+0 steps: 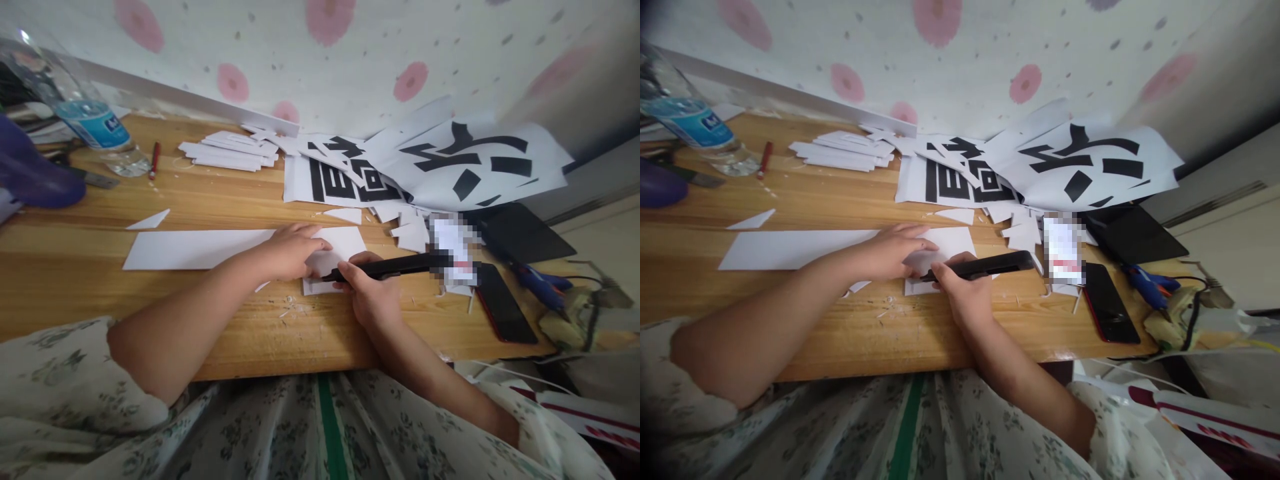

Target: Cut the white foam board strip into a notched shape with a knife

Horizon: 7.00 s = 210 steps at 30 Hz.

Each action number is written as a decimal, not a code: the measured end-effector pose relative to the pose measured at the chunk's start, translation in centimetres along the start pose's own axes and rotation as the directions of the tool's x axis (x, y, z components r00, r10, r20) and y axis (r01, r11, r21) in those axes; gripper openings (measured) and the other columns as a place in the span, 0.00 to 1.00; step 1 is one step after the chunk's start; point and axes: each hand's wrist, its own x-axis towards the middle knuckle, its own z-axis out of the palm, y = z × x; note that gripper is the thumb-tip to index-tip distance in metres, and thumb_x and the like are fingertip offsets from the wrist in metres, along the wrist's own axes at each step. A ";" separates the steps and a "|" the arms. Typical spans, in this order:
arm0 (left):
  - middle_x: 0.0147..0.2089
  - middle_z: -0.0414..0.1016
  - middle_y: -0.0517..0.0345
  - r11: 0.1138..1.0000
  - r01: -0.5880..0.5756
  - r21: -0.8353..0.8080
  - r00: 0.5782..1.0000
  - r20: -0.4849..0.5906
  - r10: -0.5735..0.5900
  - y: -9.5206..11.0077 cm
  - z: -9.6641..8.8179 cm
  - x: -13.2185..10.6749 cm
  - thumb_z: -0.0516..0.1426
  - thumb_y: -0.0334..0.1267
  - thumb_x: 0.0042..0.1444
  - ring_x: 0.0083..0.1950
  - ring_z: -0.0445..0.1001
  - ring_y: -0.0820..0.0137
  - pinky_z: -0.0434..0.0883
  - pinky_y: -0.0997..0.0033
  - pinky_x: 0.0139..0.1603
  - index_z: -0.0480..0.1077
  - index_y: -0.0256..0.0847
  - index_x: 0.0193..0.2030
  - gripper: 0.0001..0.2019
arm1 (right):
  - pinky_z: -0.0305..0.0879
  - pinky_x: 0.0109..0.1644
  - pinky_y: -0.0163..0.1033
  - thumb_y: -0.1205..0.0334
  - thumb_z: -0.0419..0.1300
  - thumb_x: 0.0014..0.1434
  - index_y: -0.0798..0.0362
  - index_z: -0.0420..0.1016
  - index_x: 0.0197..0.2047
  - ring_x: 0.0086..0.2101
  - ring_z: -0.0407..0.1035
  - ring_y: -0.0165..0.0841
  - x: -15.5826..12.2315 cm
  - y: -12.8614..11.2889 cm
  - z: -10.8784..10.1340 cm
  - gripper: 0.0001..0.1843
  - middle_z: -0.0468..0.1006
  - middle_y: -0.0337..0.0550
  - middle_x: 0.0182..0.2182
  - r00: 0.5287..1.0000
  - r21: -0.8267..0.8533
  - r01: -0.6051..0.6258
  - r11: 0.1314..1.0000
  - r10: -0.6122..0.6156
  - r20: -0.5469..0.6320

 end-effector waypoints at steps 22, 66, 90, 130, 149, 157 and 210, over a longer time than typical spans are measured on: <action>0.76 0.43 0.55 1.000 0.009 0.021 1.000 0.025 -0.010 -0.2 0.0 0.2 0.61 0.45 0.54 0.75 0.41 0.57 0.45 0.58 0.70 0.64 0.50 0.63 0.29 | 0.53 0.17 0.33 0.48 0.68 0.48 0.52 0.71 0.20 0.14 0.57 0.25 0.2 -0.4 -1.1 0.19 0.68 0.33 0.12 0.985 -0.219 0.121 0.968 -0.091 0.144; 0.76 0.26 0.59 0.999 -0.009 0.039 0.982 0.188 0.002 -0.3 -0.2 0.2 0.55 0.50 0.61 0.75 0.25 0.54 0.32 0.36 0.67 0.53 0.63 0.68 0.29 | 0.53 0.22 0.34 0.52 0.67 0.46 0.51 0.69 0.18 0.17 0.58 0.26 1.0 -1.0 -2.4 0.16 0.67 0.32 0.13 0.984 -0.299 0.126 0.946 -0.080 0.160; 0.76 0.25 0.60 0.998 -0.005 0.068 0.980 0.200 -0.009 -0.2 -0.2 0.3 0.55 0.48 0.61 0.75 0.25 0.53 0.32 0.36 0.68 0.52 0.63 0.69 0.30 | 0.56 0.23 0.34 0.55 0.69 0.44 0.51 0.68 0.18 0.18 0.62 0.27 1.5 -0.8 -3.8 0.15 0.67 0.32 0.14 0.993 -0.215 0.092 0.972 -0.073 0.096; 0.76 0.27 0.63 0.997 0.014 0.069 0.983 0.184 -0.027 -0.4 0.0 0.3 0.56 0.43 0.59 0.75 0.26 0.54 0.34 0.37 0.68 0.54 0.64 0.68 0.30 | 0.47 0.15 0.30 0.62 0.66 0.37 0.52 0.67 0.17 0.14 0.55 0.23 3.0 -1.4 -10.7 0.10 0.62 0.30 0.11 0.993 -0.102 0.019 0.995 -0.030 -0.112; 0.76 0.30 0.59 0.999 -0.020 0.028 0.990 0.137 0.016 -0.4 0.3 0.0 0.63 0.55 0.47 0.75 0.29 0.49 0.34 0.33 0.67 0.55 0.64 0.67 0.40 | 0.52 0.18 0.34 0.61 0.65 0.41 0.48 0.69 0.19 0.16 0.57 0.28 1.7 -1.7 -10.1 0.07 0.64 0.32 0.14 0.946 -0.207 0.257 0.944 -0.289 -0.146; 0.76 0.31 0.58 0.999 0.008 0.038 0.989 0.148 -0.013 0.3 -0.1 -0.2 0.63 0.57 0.46 0.75 0.29 0.47 0.35 0.29 0.65 0.55 0.64 0.67 0.40 | 0.57 0.23 0.35 0.65 0.62 0.38 0.50 0.70 0.18 0.21 0.64 0.30 1.0 -1.7 -10.0 0.04 0.68 0.34 0.16 0.923 -0.048 0.353 0.935 -0.356 -0.148; 0.64 0.61 0.44 0.975 0.215 0.060 0.949 -0.247 -0.194 2.3 -1.1 -2.8 0.61 0.59 0.41 0.64 0.58 0.45 0.61 0.50 0.62 0.66 0.45 0.62 0.40 | 0.67 0.37 0.44 0.62 0.55 0.62 0.46 0.76 0.44 0.32 0.70 0.37 -1.2 -4.0 -14.3 0.09 0.74 0.42 0.30 0.545 -0.398 0.833 0.384 -0.692 0.473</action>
